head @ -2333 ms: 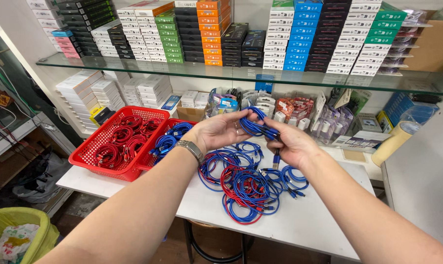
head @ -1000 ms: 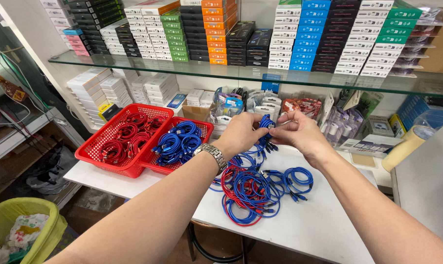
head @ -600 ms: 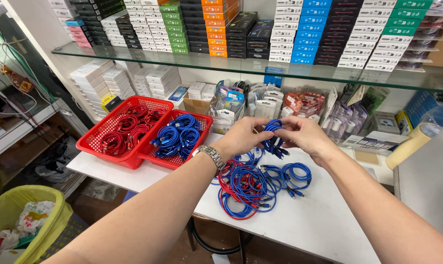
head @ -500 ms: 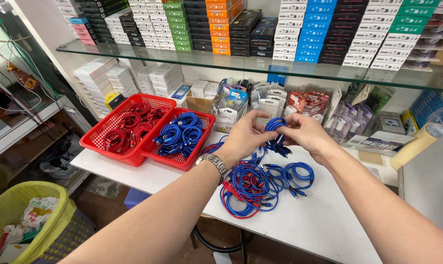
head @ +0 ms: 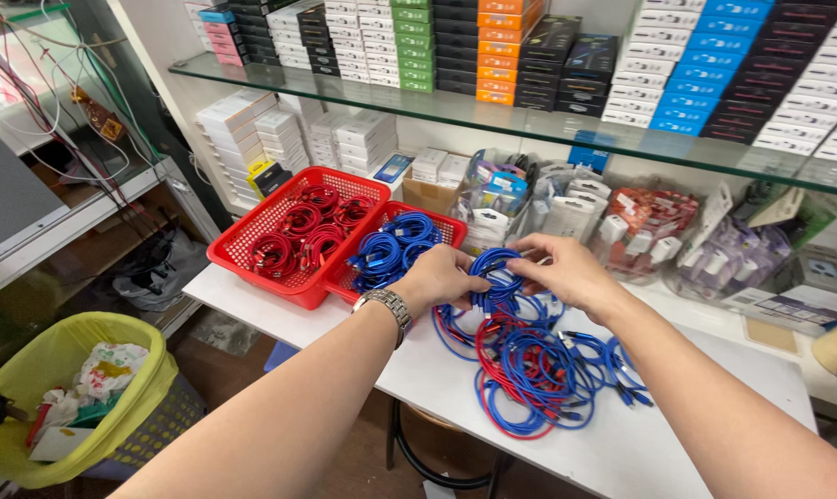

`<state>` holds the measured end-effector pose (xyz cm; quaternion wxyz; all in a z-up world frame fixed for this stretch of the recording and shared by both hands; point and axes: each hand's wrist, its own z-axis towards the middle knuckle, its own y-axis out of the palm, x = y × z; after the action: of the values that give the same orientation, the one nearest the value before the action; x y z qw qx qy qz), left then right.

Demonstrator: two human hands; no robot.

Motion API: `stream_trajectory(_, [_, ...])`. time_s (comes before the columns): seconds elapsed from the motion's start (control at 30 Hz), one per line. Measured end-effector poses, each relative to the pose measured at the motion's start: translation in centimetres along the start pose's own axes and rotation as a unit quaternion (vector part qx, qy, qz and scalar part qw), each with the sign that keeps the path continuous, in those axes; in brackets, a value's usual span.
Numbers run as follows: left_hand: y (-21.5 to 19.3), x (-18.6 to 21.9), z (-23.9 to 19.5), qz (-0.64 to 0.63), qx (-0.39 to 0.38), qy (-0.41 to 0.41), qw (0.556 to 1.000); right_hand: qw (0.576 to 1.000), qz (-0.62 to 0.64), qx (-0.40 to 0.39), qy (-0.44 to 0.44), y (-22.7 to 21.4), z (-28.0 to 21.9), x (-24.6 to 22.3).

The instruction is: The person coils red and blue USB cables by hand and places them into red plastic baskets on a table. The person repeatedly picks up tangled cables, untangles them, coils them, and deposits them into the baskets.

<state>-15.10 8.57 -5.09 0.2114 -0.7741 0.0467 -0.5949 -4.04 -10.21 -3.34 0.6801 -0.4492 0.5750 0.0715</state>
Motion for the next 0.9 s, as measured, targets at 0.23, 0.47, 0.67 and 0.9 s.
stream_trajectory(0.23, [-10.3,-7.0,0.5,0.065,0.053,-0.056,0.995,0.981,0.164,-0.032,0.099,11.6,7.0,-1.1])
stream_trajectory(0.47, [-11.3,-12.5,2.3,0.248,0.136,0.031,0.959,0.988,-0.129,0.057,0.057,19.1,7.3,-2.4])
stream_trajectory(0.67, [-10.4,-15.7,4.4,0.345,0.089,0.113,0.927,0.963,-0.266,0.019,-0.035,20.9,8.1,-0.3])
stream_trajectory(0.9, [-10.4,-14.1,5.8,0.482,0.020,0.110,0.869,0.943,-0.324,-0.071,-0.028,22.0,10.9,1.3])
